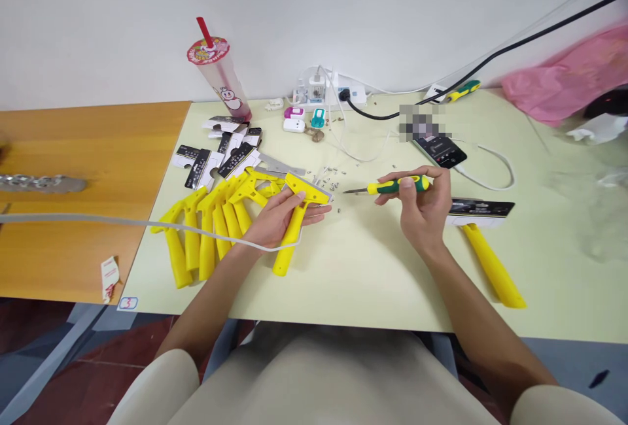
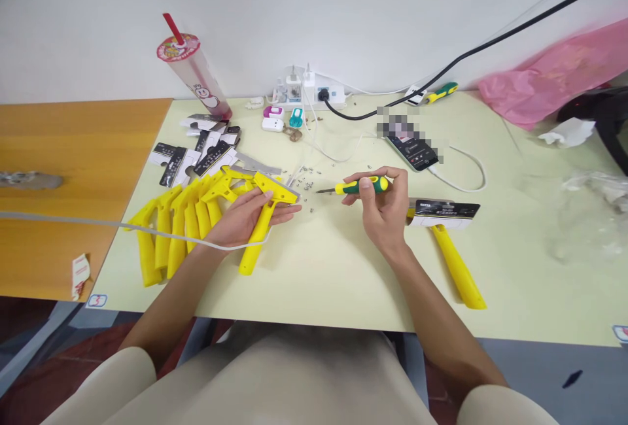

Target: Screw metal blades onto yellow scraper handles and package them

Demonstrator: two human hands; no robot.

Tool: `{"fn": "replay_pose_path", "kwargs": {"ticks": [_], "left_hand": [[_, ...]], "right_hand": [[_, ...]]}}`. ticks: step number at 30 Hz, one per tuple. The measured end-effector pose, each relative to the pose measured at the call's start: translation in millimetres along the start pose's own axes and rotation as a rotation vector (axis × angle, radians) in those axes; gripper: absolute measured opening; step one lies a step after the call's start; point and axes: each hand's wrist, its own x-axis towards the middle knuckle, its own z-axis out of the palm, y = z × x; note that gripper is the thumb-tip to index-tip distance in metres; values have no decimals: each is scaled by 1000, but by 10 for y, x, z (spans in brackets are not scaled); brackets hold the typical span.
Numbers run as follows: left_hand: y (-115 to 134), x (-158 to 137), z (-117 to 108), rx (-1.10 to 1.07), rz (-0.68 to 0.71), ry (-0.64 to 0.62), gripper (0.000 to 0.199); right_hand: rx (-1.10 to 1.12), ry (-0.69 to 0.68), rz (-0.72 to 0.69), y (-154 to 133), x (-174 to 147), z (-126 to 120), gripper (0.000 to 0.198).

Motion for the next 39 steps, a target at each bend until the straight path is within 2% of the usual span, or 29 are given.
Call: {"fn": "replay_pose_path", "kwargs": {"ticks": [5, 10, 17, 23, 27, 36, 39], "left_hand": [[-39, 10, -24, 53, 0, -9, 22], [-57, 20, -60, 60, -22, -57, 23], [-73, 20, -70, 88, -33, -62, 24], [-96, 3, -60, 82, -21, -105, 24], [-113, 1, -60, 82, -27, -140, 26], [-105, -6, -38, 65, -29, -144, 21], [-96, -15, -18, 43, -34, -149, 18]], "right_hand": [[48, 84, -57, -68, -3, 19, 22], [126, 159, -63, -174, -30, 105, 24], [201, 1, 5, -342, -88, 300, 25], [254, -92, -26, -395, -98, 436, 20], [249, -126, -36, -383, -113, 489, 15], [216, -148, -51, -301, -131, 486, 17], [197, -167, -104, -286, -133, 470, 14]]}}
